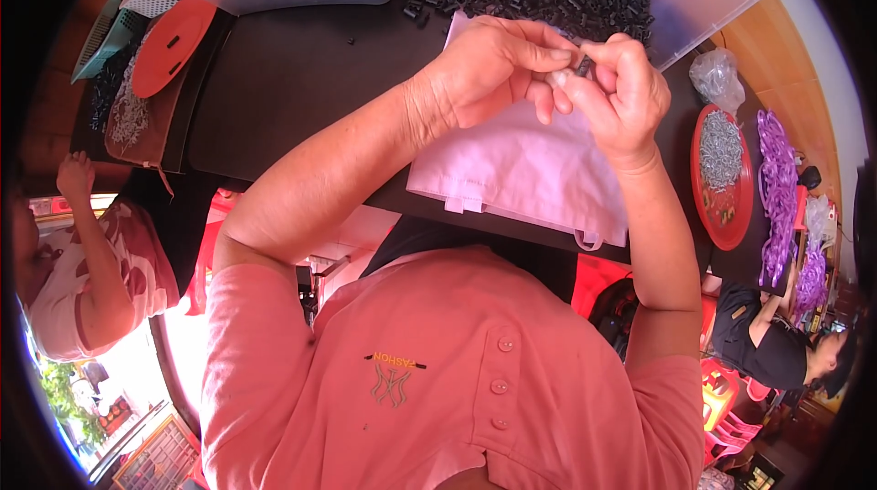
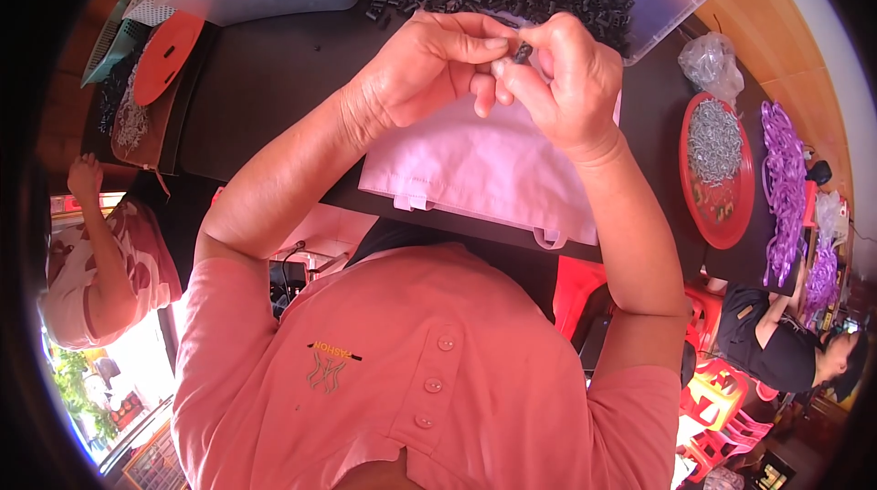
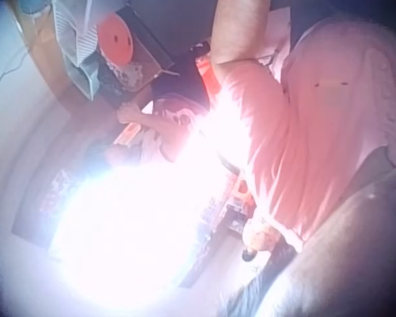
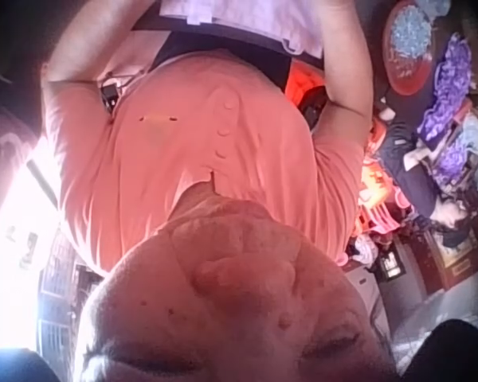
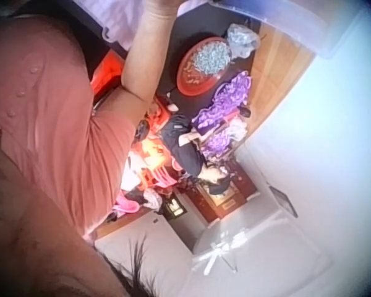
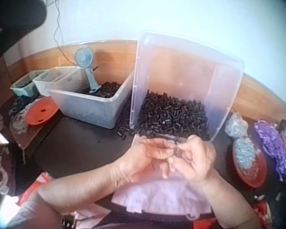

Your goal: The person assembles small black plastic components by hand at a workbench.

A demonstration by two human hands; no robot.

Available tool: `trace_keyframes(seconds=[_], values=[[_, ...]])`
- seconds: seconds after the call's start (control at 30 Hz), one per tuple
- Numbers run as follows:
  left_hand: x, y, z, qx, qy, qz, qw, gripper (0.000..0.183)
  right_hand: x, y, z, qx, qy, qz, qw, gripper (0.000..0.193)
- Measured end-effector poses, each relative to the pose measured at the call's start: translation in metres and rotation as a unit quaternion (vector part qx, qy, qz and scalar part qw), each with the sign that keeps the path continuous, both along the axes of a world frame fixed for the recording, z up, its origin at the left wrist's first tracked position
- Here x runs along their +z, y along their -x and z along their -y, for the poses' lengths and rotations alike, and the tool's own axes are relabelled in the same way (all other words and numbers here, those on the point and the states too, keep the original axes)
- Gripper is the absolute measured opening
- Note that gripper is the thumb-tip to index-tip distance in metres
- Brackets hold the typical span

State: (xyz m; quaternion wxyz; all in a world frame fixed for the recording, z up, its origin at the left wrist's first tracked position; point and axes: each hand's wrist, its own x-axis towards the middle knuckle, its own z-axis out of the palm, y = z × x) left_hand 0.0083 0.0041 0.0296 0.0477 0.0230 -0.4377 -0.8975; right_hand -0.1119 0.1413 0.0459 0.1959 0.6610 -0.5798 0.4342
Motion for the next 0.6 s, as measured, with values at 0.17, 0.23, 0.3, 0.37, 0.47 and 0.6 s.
trace_keyframes(seconds=[0.17,0.23,0.3,0.37,0.47,0.6], values=[[0.000,-0.002,0.000,0.001,0.000,0.002,1.000,0.023,-0.001,-0.001,0.002,0.008,0.011,0.001,1.000,0.027],[0.004,-0.004,0.000,0.008,-0.008,0.005,1.000,0.021,-0.003,0.000,0.006,0.011,0.024,0.000,1.000,0.027],[0.007,-0.003,-0.003,0.058,0.069,0.011,0.996,0.020,-0.010,0.001,0.011,0.021,0.013,0.010,1.000,0.034],[0.012,-0.007,-0.001,0.149,0.156,0.036,0.976,0.015,-0.010,-0.001,0.013,0.029,-0.022,0.084,0.996,0.039],[0.056,-0.029,0.011,0.300,0.267,-0.043,0.915,0.015,-0.005,0.006,0.006,0.008,-0.054,0.201,0.978,0.049],[0.126,-0.050,0.050,0.491,0.406,-0.046,0.770,0.013,-0.002,0.029,-0.006,-0.027,-0.011,0.289,0.957,0.034]])
